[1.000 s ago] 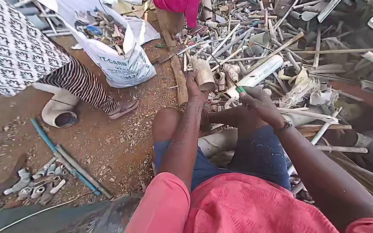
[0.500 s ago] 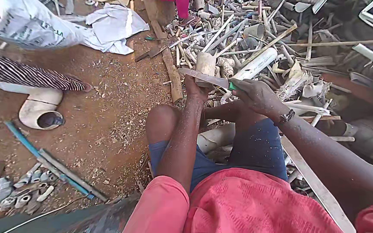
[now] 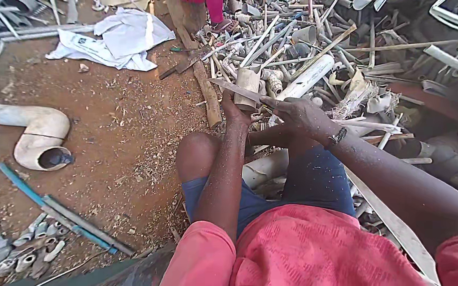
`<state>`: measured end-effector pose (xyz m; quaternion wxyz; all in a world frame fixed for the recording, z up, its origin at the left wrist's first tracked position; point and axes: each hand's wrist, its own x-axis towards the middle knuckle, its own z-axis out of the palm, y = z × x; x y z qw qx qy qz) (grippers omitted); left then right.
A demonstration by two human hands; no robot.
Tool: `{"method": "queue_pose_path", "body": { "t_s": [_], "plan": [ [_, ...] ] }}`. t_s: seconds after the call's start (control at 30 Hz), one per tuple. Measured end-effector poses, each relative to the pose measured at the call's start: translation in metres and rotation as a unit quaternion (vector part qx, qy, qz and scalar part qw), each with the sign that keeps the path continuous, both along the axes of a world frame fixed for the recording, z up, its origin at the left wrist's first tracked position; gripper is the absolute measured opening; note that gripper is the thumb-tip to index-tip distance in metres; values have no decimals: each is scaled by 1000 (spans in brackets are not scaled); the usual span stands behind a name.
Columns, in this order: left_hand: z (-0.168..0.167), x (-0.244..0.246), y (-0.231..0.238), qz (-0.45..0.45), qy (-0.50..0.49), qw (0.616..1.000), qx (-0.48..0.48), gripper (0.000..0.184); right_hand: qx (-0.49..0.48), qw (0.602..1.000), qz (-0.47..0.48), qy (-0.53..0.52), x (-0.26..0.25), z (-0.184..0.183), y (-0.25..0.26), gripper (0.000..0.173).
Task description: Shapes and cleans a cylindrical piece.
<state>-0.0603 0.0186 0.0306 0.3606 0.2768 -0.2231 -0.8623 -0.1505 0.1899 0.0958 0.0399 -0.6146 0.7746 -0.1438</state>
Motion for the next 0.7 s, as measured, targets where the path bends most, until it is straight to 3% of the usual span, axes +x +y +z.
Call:
{"method": "queue_pose_path", "body": {
  "t_s": [0.17,0.37,0.5,0.7],
  "plan": [
    [2,3,2,-38,2,999,-23,37,-44,998,-48,-5,-10,1,-5,43],
    [9,8,4,-71,58,995,-34,44,-77,993,-11,-88,-5,0,0,43],
    [11,12,6,-46,82,995,-17,42,-79,989,18,-120,5,-3,5,43],
    [2,16,2,-136,247,958,-46,46,-99,984,-62,-137,0,4,1,46]
  ]
}}
